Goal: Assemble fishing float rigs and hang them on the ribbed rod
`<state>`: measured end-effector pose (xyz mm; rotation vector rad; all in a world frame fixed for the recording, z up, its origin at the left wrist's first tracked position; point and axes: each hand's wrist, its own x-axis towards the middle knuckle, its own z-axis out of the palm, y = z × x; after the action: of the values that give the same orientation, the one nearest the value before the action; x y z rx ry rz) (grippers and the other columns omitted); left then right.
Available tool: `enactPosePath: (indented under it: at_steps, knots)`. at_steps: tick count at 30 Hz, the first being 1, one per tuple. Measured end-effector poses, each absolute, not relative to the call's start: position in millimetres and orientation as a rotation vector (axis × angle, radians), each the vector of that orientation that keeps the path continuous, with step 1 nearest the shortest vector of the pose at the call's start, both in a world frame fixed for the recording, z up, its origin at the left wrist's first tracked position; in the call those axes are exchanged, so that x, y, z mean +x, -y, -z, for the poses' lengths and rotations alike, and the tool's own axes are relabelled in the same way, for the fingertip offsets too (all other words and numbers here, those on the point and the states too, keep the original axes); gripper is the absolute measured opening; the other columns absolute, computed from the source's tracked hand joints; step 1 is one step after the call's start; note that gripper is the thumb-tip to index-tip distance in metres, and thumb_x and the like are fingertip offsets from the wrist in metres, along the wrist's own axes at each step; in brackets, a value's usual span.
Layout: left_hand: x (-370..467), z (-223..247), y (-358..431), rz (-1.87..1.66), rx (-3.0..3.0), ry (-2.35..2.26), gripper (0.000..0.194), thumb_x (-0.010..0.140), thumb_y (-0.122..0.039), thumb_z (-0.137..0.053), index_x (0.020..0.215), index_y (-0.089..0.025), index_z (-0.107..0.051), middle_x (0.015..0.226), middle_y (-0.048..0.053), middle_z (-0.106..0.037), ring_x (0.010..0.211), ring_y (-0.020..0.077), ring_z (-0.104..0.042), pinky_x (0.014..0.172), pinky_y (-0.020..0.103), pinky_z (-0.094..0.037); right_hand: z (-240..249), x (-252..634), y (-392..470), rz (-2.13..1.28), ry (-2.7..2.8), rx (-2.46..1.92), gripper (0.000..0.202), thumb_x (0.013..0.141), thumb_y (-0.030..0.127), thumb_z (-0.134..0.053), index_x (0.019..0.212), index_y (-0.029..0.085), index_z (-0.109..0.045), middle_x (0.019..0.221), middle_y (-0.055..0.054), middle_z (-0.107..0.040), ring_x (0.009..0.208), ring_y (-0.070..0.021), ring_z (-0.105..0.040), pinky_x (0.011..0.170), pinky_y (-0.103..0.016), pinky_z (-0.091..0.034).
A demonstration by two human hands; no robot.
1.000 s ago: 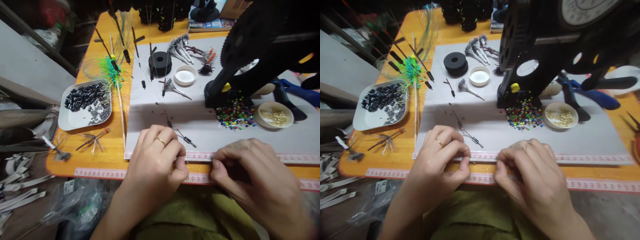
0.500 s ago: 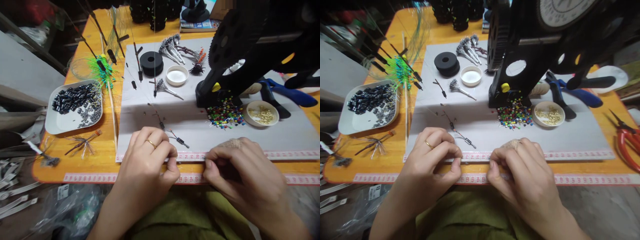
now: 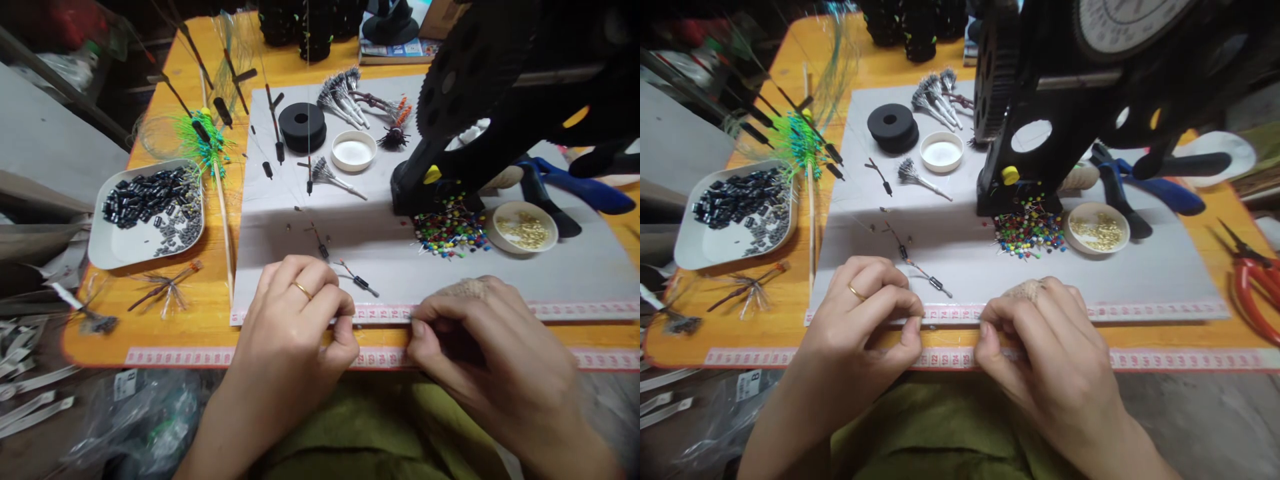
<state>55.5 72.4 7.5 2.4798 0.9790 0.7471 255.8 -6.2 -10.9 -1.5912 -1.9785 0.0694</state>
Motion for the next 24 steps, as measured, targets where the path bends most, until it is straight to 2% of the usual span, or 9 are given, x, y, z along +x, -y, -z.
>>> enactPosePath:
  at_steps: [9, 16, 24]
  knots:
    - [56.4, -8.6, -75.7, -0.733, 2.47, -0.959, 0.015, 0.077, 0.0, -0.062, 0.073, -0.014, -0.06, 0.079, 0.003, -0.06, 0.087, 0.0198, -0.053, 0.08, 0.037, -0.045, 10.6, 256.8, 5.5, -0.097, 1.992, -1.597, 0.012, 0.089, 0.01, -0.061, 0.088, 0.018, -0.052, 0.075, -0.004, -0.055, 0.072, -0.0187, -0.049, 0.068, -0.034, -0.039]
    - [54.8, -7.7, -73.7, -0.674, 2.453, -1.023, 0.014, 0.081, -0.004, -0.058, 0.076, -0.016, -0.06, 0.086, 0.006, -0.059, 0.09, 0.0217, -0.051, 0.079, 0.037, -0.047, 13.5, 260.7, 8.1, -0.125, 2.001, -1.602, 0.008, 0.089, 0.017, -0.062, 0.087, 0.019, -0.054, 0.076, -0.004, -0.058, 0.072, -0.0196, -0.052, 0.067, -0.035, -0.041]
    - [54.8, -8.6, -74.7, -0.703, 2.433, -1.015, 0.015, 0.08, -0.003, -0.056, 0.076, -0.017, -0.059, 0.085, 0.006, -0.061, 0.09, 0.0219, -0.051, 0.078, 0.037, -0.048, 16.5, 264.0, 8.1, -0.092, 1.982, -1.587, 0.014, 0.086, 0.013, -0.066, 0.088, 0.022, -0.056, 0.075, -0.002, -0.059, 0.069, -0.0188, -0.053, 0.065, -0.035, -0.04]
